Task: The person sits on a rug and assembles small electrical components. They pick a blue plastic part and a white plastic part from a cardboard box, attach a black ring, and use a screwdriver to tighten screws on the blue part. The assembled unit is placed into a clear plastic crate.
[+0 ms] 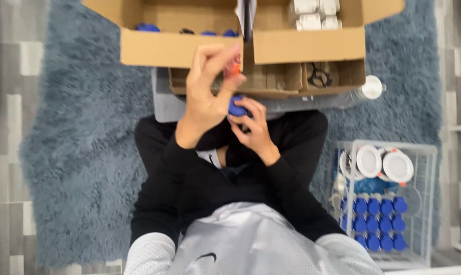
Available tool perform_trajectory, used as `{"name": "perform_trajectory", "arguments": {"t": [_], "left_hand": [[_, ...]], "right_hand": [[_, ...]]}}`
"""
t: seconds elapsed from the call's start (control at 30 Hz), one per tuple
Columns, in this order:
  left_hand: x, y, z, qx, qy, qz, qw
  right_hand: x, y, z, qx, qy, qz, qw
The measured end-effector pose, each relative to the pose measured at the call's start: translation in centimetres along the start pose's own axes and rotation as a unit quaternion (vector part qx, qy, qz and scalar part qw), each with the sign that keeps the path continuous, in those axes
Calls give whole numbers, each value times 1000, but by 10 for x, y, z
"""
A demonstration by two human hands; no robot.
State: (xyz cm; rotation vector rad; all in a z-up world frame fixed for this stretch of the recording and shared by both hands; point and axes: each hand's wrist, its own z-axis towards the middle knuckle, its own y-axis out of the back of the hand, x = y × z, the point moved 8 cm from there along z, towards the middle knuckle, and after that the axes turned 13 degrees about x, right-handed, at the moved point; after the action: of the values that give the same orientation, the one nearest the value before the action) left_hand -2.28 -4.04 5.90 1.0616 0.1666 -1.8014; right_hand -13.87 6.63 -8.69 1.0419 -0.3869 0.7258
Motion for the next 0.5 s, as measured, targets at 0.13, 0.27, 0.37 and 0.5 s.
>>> {"name": "perform_trajectory", "arguments": {"t": [0.13,0.27,0.37,0.5], "left_hand": [[6,-6,-4,32,17,-134,990],[-1,-1,0,13,-13,-41,999],[0,2,-2,-1,-6,5,1000],[2,2,-4,25,-8,-34,999]], "right_hand": [[-1,1,0,2,-4,7,1000],[0,0,2,1,-1,3,1000],[1,0,2,4,-3,5,1000],[2,2,4,2,0,6,1000]]}}
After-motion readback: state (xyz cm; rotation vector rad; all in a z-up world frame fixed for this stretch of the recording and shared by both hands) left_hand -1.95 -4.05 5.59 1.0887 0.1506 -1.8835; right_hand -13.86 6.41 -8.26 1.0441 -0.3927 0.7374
